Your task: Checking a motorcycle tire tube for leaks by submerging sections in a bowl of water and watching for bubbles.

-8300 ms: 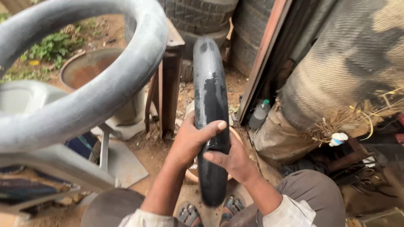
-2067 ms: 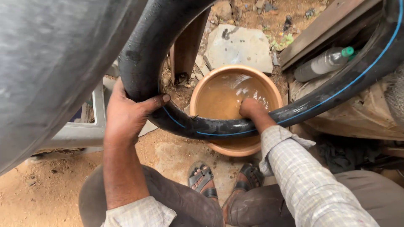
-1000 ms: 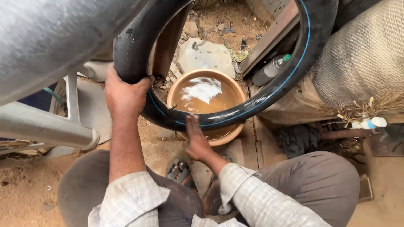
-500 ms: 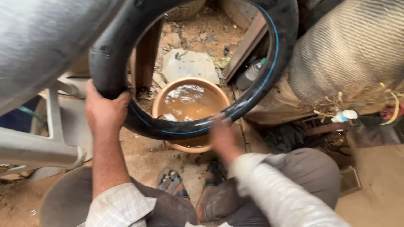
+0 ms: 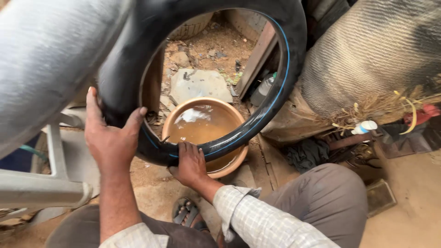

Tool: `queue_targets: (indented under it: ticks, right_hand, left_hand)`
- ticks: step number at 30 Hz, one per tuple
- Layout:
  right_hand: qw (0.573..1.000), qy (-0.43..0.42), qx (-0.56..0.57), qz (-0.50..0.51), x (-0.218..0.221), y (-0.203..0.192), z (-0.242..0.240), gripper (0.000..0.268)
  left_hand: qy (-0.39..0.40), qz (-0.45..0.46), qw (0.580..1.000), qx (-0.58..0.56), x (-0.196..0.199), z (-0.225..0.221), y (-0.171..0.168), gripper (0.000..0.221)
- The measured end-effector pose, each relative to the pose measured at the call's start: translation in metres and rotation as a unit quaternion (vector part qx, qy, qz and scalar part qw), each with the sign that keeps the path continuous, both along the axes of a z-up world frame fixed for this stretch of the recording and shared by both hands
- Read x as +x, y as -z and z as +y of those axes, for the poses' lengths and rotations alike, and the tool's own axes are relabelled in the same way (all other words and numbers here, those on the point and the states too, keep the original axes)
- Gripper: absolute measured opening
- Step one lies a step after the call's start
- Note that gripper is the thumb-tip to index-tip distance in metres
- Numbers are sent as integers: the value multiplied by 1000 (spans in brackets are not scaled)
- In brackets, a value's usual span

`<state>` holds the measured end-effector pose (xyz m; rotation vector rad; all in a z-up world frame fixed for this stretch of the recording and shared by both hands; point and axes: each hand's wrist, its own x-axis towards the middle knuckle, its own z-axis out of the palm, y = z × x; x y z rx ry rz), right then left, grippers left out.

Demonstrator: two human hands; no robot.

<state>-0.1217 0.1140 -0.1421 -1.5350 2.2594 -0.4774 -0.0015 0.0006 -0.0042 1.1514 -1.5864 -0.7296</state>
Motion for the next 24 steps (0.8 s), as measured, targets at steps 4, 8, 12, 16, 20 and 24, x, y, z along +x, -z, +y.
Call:
queue_targets:
  ticks: [4, 8, 12, 16, 20, 24]
  right_hand:
    - [997, -23, -34, -62, 22, -54, -16, 77]
    - [974, 36, -83, -208, 41, -116, -29, 75]
    - [939, 69, -119, -316, 46, -139, -37, 61]
    - [922, 3, -189, -338, 41, -90, -20, 70]
    - [963, -243, -48, -106, -9, 10, 17, 103]
    - [942, -260, 14, 214, -155, 82, 52, 68]
  left_hand:
    - [62, 99, 992, -56, 9, -9, 3, 83]
    - [105, 131, 985, 31, 21, -10, -9, 74]
    - [156, 195, 957, 145, 25, -10, -19, 77]
    - [101, 198, 955, 198, 21, -4, -28, 78]
    - [100, 244, 948, 181, 25, -9, -12, 73]
    - [150, 275, 939, 140, 25, -8, -7, 70]
